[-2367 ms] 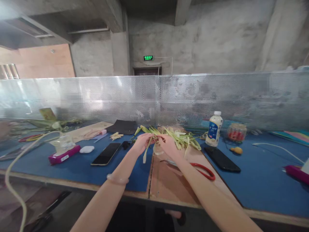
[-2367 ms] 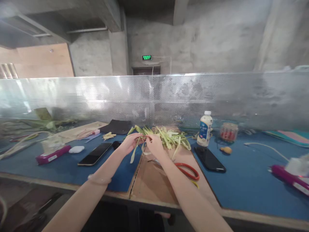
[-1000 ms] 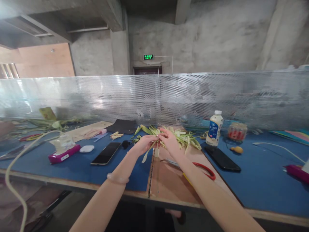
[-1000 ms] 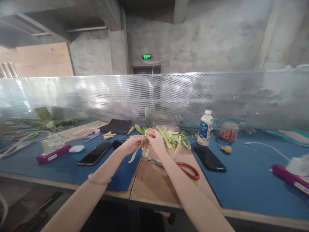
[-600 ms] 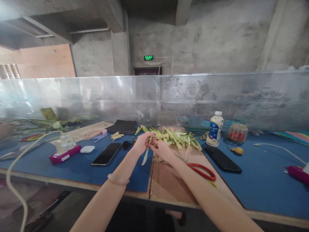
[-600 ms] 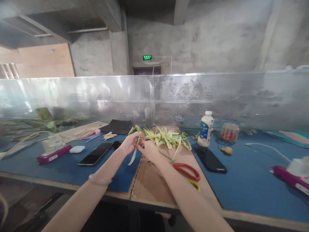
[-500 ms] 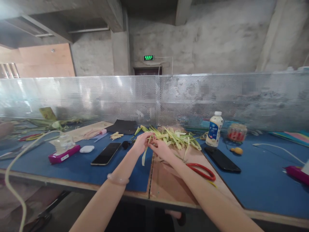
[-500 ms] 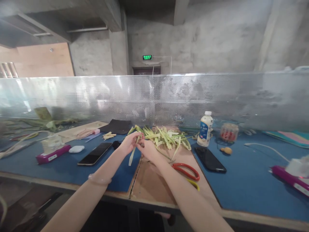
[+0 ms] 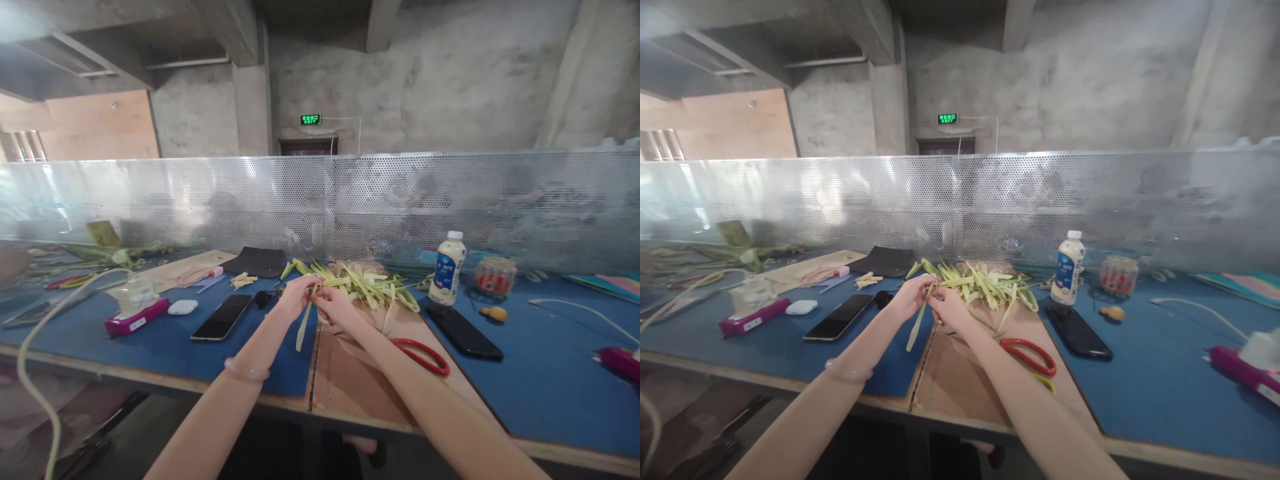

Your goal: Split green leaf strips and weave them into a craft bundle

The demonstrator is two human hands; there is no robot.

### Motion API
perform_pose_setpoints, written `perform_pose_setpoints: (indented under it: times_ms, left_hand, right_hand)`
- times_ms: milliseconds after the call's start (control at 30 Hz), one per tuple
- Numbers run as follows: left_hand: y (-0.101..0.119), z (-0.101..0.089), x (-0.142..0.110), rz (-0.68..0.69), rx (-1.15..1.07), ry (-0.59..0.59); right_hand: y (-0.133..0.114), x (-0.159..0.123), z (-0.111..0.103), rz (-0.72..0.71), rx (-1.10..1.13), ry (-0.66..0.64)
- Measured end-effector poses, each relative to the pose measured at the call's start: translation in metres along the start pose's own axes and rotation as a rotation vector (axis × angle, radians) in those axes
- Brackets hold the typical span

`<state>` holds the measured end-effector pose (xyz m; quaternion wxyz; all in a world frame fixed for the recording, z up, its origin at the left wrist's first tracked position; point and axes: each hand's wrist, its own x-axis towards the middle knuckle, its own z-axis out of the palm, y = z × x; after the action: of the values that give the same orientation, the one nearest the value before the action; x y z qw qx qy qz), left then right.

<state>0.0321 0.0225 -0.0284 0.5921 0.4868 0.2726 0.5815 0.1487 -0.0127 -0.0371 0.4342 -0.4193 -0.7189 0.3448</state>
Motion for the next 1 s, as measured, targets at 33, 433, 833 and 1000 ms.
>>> perform_pose_setpoints:
  times_ms: [33, 433, 833, 1000]
  left_hand:
    - [-0.0001, -0.0006, 0.0001, -0.004, 0.0, -0.001]
    - [-0.0013, -0.0067, 0.0035, -0.058, 0.014, -0.001]
    - [-0.0022, -0.0074, 0.0048, -0.068, -0.009, 0.007]
    - [-0.0012, -0.0069, 0.0038, -0.068, -0.005, 0.029]
  right_hand:
    - [-0.0004, -0.0007, -0.0003, 0.0, 0.01, -0.001]
    - [-0.0038, -0.0054, -0.004, -0.015, 0.101, -0.028]
    - [-0.0037, -0.0071, -0.0062, 0.003, 0.038, -0.058]
    - [-0.0006, -0.0069, -0.0088, 0.008, -0.014, -0.054]
